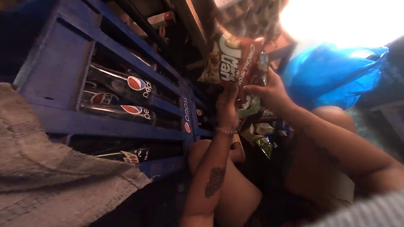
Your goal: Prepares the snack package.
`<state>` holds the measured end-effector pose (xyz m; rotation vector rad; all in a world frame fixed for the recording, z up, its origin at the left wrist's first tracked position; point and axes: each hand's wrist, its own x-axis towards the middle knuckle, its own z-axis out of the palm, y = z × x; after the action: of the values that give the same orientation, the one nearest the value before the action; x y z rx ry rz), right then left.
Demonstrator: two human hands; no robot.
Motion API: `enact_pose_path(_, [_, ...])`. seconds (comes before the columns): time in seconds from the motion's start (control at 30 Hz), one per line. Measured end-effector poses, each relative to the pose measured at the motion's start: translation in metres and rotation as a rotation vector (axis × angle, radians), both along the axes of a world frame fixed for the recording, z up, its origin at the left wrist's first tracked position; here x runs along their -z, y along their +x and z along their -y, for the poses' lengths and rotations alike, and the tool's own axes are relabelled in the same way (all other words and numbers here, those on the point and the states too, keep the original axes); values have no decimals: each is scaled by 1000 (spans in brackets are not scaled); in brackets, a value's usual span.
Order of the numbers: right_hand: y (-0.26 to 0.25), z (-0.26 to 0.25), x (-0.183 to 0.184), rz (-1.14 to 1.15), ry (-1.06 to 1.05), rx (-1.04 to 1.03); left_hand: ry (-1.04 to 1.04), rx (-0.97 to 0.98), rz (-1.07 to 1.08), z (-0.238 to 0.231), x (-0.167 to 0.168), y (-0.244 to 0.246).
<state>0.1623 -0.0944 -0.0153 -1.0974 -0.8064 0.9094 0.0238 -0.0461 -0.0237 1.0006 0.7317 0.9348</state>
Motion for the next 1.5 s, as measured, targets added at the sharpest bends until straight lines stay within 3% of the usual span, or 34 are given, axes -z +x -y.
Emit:
enact_pose_path(0.2, [0, 1, 3, 24, 42, 36, 34, 50, -69, 0, -4, -2])
enact_pose_path(0.8, [-9, -2, 6, -120, -58, 49, -32, -70, -104, 0, -8, -1])
enact_pose_path(1.07, [-8, 0, 9, -196, -135, -97, 162, -233, -93, -14, -4, -7])
enact_pose_path(1.17, [-6, 4, 10, -105, -216, -248, 192, -283, -95, -23, -5, -14])
enact_pose_path(1.3, [-7, 12, 14, 234, -207, -423, 210, -263, -91, -25, -7, -18])
enact_pose_path(1.5, [-5, 13, 9, 454, -339, -406, 209, -201, -82, -24, -8, -17])
